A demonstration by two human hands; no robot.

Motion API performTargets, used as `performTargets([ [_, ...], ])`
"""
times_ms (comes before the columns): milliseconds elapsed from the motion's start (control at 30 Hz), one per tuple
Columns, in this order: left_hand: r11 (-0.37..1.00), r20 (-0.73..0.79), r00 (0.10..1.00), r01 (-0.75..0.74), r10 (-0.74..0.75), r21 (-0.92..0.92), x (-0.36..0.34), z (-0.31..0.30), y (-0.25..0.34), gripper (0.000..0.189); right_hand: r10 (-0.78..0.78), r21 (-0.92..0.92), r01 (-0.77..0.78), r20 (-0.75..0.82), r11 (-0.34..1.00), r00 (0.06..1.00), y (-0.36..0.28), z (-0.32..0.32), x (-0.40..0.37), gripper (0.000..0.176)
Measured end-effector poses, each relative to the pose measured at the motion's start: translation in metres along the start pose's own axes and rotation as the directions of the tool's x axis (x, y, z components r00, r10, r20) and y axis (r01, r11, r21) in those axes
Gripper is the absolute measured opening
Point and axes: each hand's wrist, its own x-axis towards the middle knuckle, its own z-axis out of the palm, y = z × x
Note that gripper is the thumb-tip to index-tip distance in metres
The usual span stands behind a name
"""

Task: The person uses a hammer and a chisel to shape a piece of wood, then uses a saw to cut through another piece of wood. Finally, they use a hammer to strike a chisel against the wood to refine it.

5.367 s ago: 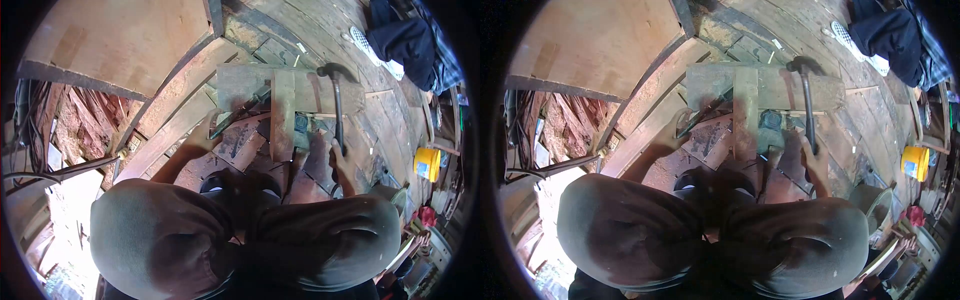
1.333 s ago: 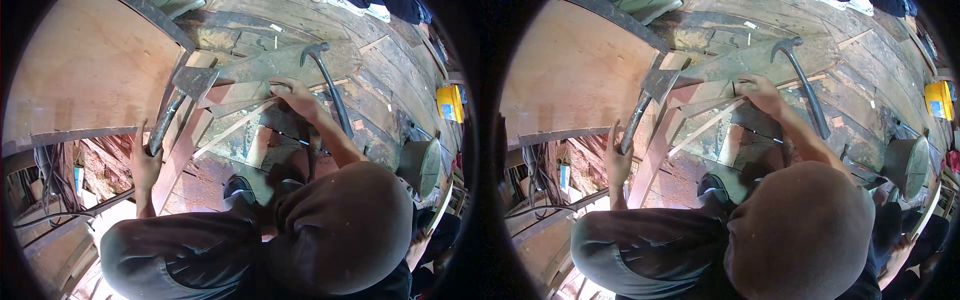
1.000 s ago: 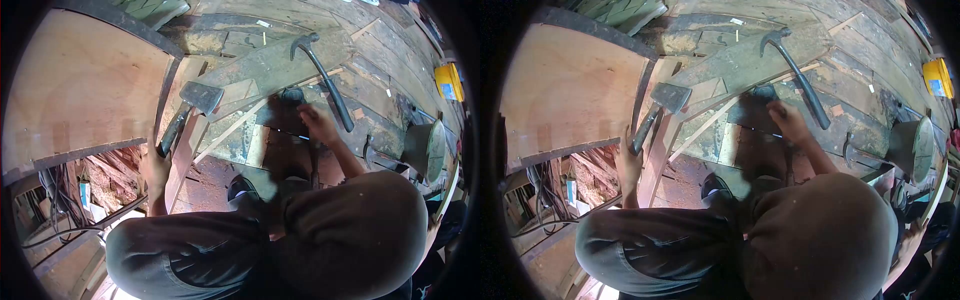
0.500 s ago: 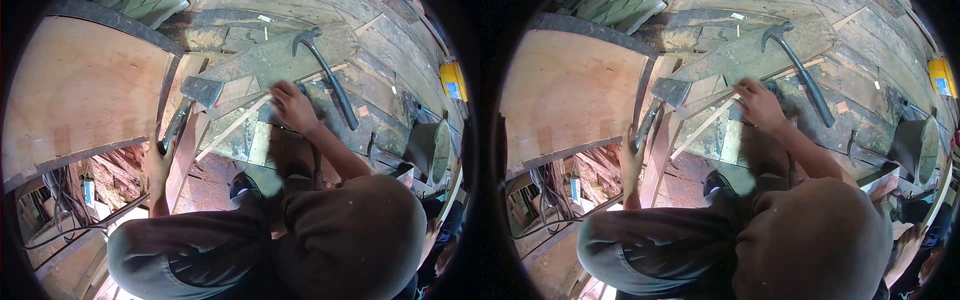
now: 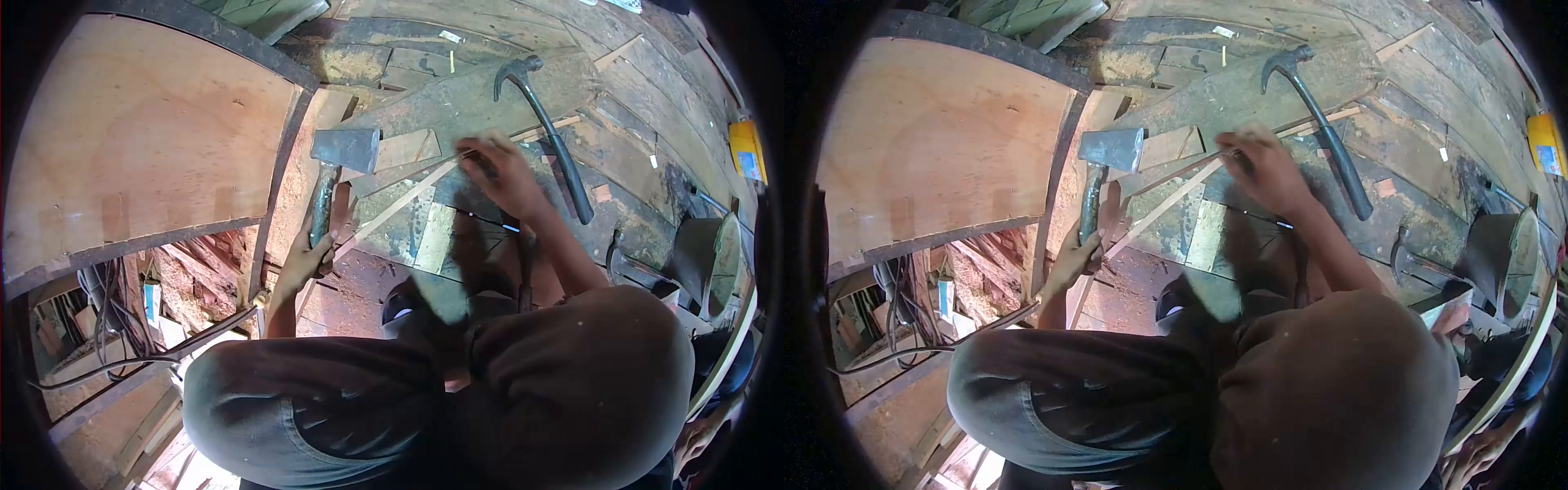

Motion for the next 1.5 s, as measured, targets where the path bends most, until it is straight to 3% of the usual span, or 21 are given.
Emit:
performTargets([
  [33,1.000,-0.001,1.000,-0.004,0.004,-0.006,0.000,0.000,0.000,0.053,-0.046,-0.023,0.045,-0.058,0.999,0.997,0.001,-0.014,-0.005,0.028],
  [100,0.971,-0.218,0.970,-0.053,0.105,0.233,-0.001,0.002,-0.001,0.046,0.013,-0.177,-0.044,-0.172,0.983,0.985,0.015,-0.042,-0.022,0.027],
  [167,0.964,-0.248,0.961,-0.051,0.118,0.260,-0.004,0.001,0.000,0.046,0.203,-0.147,-0.267,-0.350,0.952,0.914,0.032,-0.070,-0.033,0.026],
  [233,0.734,-0.263,0.855,-0.183,0.448,0.654,-0.003,0.003,-0.002,0.048,0.281,-0.140,-0.357,-0.386,0.923,0.878,0.053,-0.088,-0.040,0.028],
  [300,0.768,-0.319,0.828,-0.192,0.461,0.610,-0.010,0.016,0.010,0.047,0.351,-0.126,-0.442,-0.435,0.888,0.829,0.079,-0.098,-0.044,0.031],
  [367,0.767,-0.285,0.819,-0.261,0.497,0.586,-0.009,0.019,0.007,0.052,0.226,-0.439,-0.388,-0.377,0.810,0.898,0.111,-0.086,-0.052,0.040],
  [500,0.850,-0.280,0.882,-0.213,0.380,0.481,-0.018,0.044,0.019,0.058,0.341,-0.298,-0.456,-0.364,0.839,0.867,0.121,-0.069,-0.056,0.045],
  [567,0.777,-0.201,0.849,-0.317,0.488,0.544,-0.015,0.048,0.018,0.056,0.332,-0.264,-0.446,-0.382,0.855,0.862,0.123,-0.066,-0.058,0.043],
  [700,0.745,-0.217,0.858,-0.249,0.466,0.618,-0.015,0.056,0.018,0.062,0.315,-0.294,-0.440,-0.387,0.848,0.866,0.126,-0.061,-0.060,0.038],
  [767,0.722,-0.211,0.831,-0.287,0.515,0.630,-0.011,0.053,0.016,0.062,0.335,-0.283,-0.446,-0.365,0.849,0.869,0.125,-0.060,-0.061,0.037],
  [900,0.672,-0.207,0.834,-0.238,0.512,0.702,-0.019,0.053,0.032,0.057,0.304,-0.303,-0.428,-0.380,0.852,0.874,0.114,-0.060,-0.063,0.033],
  [967,0.661,-0.261,0.871,-0.093,0.416,0.745,-0.023,0.048,0.041,0.059,0.258,-0.321,-0.397,-0.397,0.860,0.881,0.111,-0.060,-0.063,0.031],
  [1000,0.568,-0.250,0.851,-0.067,0.462,0.820,-0.030,0.055,0.053,0.061,0.267,-0.307,-0.402,-0.399,0.863,0.877,0.110,-0.060,-0.063,0.031],
  [1133,0.466,-0.224,0.807,-0.071,0.546,0.882,-0.032,0.046,0.049,0.061,0.260,-0.314,-0.394,-0.391,0.864,0.883,0.106,-0.060,-0.064,0.029],
  [1267,0.498,-0.238,0.830,-0.054,0.504,0.866,-0.037,0.045,0.056,0.063,0.288,-0.257,-0.394,-0.367,0.882,0.884,0.095,-0.059,-0.069,0.028],
  [1367,0.530,-0.272,0.813,-0.053,0.515,0.846,-0.041,0.053,0.065,0.062,0.222,-0.262,-0.350,-0.417,0.900,0.882,0.103,-0.047,-0.075,0.028],
  [1433,0.385,-0.231,0.849,0.035,0.475,0.922,-0.042,0.054,0.068,0.059,0.230,-0.283,-0.373,-0.431,0.883,0.872,0.111,-0.040,-0.079,0.029],
  [1467,0.342,-0.192,0.846,0.012,0.498,0.940,-0.040,0.051,0.061,0.059,0.227,-0.281,-0.368,-0.430,0.886,0.874,0.114,-0.036,-0.081,0.029],
  [1500,0.371,-0.172,0.871,-0.012,0.460,0.929,-0.038,0.049,0.057,0.056,0.287,-0.259,-0.426,-0.440,0.867,0.851,0.117,-0.033,-0.083,0.030],
])
